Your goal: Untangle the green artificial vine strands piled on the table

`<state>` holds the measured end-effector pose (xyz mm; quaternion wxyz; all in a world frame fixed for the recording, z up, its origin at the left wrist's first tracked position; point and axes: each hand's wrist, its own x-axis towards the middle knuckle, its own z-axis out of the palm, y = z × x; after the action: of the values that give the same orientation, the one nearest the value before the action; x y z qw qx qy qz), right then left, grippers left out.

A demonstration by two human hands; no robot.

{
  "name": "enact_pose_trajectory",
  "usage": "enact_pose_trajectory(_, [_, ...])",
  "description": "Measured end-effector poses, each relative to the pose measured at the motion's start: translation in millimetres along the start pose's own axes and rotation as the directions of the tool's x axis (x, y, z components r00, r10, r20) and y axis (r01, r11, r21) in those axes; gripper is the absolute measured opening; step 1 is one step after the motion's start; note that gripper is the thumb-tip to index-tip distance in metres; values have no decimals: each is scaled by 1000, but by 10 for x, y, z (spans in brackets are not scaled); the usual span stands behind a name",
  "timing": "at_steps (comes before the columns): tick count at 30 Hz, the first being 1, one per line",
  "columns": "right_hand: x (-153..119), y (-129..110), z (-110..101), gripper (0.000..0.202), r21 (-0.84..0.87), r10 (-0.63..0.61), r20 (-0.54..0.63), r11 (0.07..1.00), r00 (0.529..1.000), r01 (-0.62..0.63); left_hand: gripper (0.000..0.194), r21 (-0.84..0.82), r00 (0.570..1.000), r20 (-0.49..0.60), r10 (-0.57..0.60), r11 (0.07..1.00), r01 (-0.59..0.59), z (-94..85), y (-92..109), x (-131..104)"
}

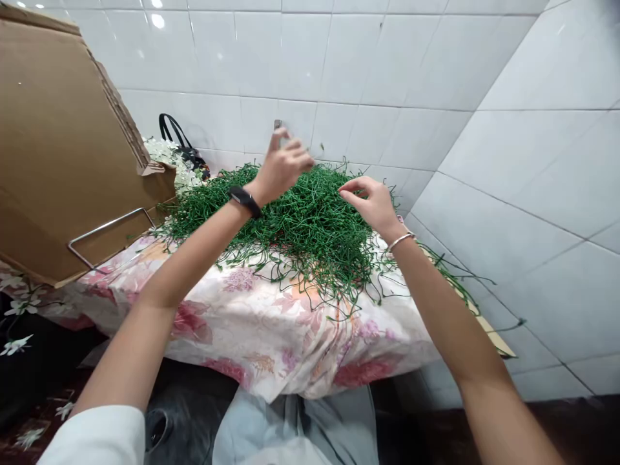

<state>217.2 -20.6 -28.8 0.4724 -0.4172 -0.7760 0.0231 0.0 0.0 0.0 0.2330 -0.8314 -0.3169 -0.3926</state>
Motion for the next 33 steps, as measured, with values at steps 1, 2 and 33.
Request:
enact_pose_trajectory(1, [-45, -4, -38, 13, 17, 10, -20, 1000, 1000, -10, 20, -134, 998, -26, -60, 989, 56, 84, 123, -158])
enact_pose_trajectory(2, [-96, -11, -67, 13, 36, 19, -29, 999, 999, -18, 17, -271, 989, -45, -141, 954, 124, 159, 240, -309])
enact_pose_trajectory(33, [-797, 94, 241, 9, -234, -433, 154, 858, 888, 458, 16, -701, 917, 289, -273, 593, 397, 459, 836, -935])
